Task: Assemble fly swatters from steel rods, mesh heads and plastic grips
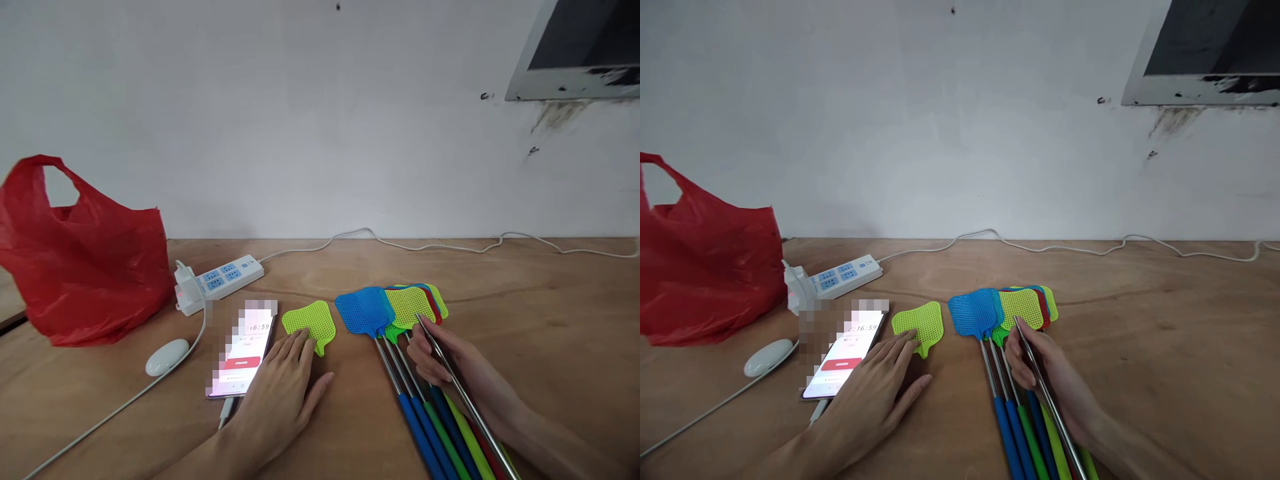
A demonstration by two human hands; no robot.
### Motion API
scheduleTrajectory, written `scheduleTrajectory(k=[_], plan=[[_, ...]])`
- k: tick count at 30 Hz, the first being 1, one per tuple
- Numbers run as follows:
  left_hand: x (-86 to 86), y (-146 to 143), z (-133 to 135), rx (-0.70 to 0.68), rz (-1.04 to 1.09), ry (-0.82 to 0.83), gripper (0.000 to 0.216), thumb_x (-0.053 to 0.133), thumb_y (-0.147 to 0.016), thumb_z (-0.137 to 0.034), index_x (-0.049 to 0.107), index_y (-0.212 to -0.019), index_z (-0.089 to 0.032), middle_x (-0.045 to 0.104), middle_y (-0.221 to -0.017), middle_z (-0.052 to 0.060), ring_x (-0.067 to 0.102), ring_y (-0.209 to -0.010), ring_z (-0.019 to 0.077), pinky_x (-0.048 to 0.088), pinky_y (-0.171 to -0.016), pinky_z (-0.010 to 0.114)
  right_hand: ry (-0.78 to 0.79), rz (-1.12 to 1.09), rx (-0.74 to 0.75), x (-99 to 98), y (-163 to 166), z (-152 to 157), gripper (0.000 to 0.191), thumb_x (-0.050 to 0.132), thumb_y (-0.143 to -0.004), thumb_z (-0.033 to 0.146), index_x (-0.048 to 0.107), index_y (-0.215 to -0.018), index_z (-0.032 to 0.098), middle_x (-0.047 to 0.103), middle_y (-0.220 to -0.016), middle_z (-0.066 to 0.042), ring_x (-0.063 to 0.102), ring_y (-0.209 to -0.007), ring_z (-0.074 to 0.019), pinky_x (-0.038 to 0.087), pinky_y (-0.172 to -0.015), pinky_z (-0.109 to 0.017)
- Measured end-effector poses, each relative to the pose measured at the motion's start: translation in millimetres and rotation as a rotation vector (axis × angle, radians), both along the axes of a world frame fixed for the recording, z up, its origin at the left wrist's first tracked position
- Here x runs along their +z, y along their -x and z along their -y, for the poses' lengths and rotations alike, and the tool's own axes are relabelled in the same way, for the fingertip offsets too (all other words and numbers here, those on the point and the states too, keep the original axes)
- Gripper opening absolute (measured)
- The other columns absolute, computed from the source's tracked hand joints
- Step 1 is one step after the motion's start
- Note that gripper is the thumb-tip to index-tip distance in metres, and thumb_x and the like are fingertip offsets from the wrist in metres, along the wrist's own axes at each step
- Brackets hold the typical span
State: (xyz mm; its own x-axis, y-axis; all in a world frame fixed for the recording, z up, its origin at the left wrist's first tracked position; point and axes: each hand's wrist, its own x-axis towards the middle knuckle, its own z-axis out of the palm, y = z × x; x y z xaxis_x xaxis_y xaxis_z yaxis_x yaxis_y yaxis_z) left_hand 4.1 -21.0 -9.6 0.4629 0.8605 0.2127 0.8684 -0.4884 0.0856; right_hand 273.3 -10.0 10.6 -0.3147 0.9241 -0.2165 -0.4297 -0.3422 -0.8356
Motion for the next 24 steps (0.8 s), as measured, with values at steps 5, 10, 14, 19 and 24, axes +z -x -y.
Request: scheduleTrajectory(k=[5,10,14,19,24], plan=[[1.3,1.3,0.5,0.007,-0.002,-0.007,0.047,0.043,-0.102,-0.044,0.051,-0.137,-0.014,0.058,-0.137,0.018,0.053,-0.127,0.0377,0.045,-0.103,0.058,-0.012,0.144,-0.070,1.3,2.0,3.5,0.046,0.061,-0.086,0.062,0.060,-0.071,0.019,0.037,-0.047,0.008,0.019,-0.044,-0.0063,0.023,-0.041,-0.018],[0.9,1.7,-0.6,0.039,-0.072,-0.034,0.052,0.038,-0.103,-0.050,0.057,-0.130,-0.010,0.058,-0.135,0.022,0.052,-0.127,0.0395,0.044,-0.103,0.058,-0.028,0.225,-0.061,-0.8,4.3,3.9,0.045,0.062,-0.084,0.065,0.060,-0.082,0.020,0.050,-0.053,0.006,0.031,-0.038,-0.0046,0.021,-0.035,-0.016],[-2.5,2.2,-2.0,0.064,-0.121,-0.084,0.053,0.038,-0.102,-0.049,0.062,-0.117,-0.004,0.061,-0.128,0.028,0.056,-0.122,0.0416,0.046,-0.101,0.058,-0.044,0.225,-0.045,-2.2,5.7,2.3,0.043,0.064,-0.084,0.063,0.060,-0.083,0.019,0.057,-0.059,0.004,0.043,-0.039,-0.0055,0.031,-0.035,-0.016],[-8.1,4.6,-5.2,0.048,-0.176,-0.171,0.035,0.042,-0.102,-0.032,0.061,-0.115,-0.007,0.065,-0.123,0.024,0.062,-0.113,0.0384,0.051,-0.096,0.054,-0.062,0.228,-0.019,-4.1,5.1,2.2,0.043,0.065,-0.083,0.061,0.061,-0.081,0.019,0.059,-0.058,0.003,0.046,-0.038,-0.0058,0.035,-0.035,-0.015],[-0.1,2.6,-1.4,0.007,-0.194,-0.238,0.032,0.043,-0.100,-0.024,0.058,-0.122,-0.008,0.065,-0.120,0.021,0.063,-0.109,0.0376,0.054,-0.089,0.054,-0.060,0.222,-0.015,-5.6,4.6,1.5,0.042,0.064,-0.084,0.060,0.062,-0.080,0.018,0.060,-0.058,0.002,0.047,-0.038,-0.0060,0.036,-0.034,-0.014]])
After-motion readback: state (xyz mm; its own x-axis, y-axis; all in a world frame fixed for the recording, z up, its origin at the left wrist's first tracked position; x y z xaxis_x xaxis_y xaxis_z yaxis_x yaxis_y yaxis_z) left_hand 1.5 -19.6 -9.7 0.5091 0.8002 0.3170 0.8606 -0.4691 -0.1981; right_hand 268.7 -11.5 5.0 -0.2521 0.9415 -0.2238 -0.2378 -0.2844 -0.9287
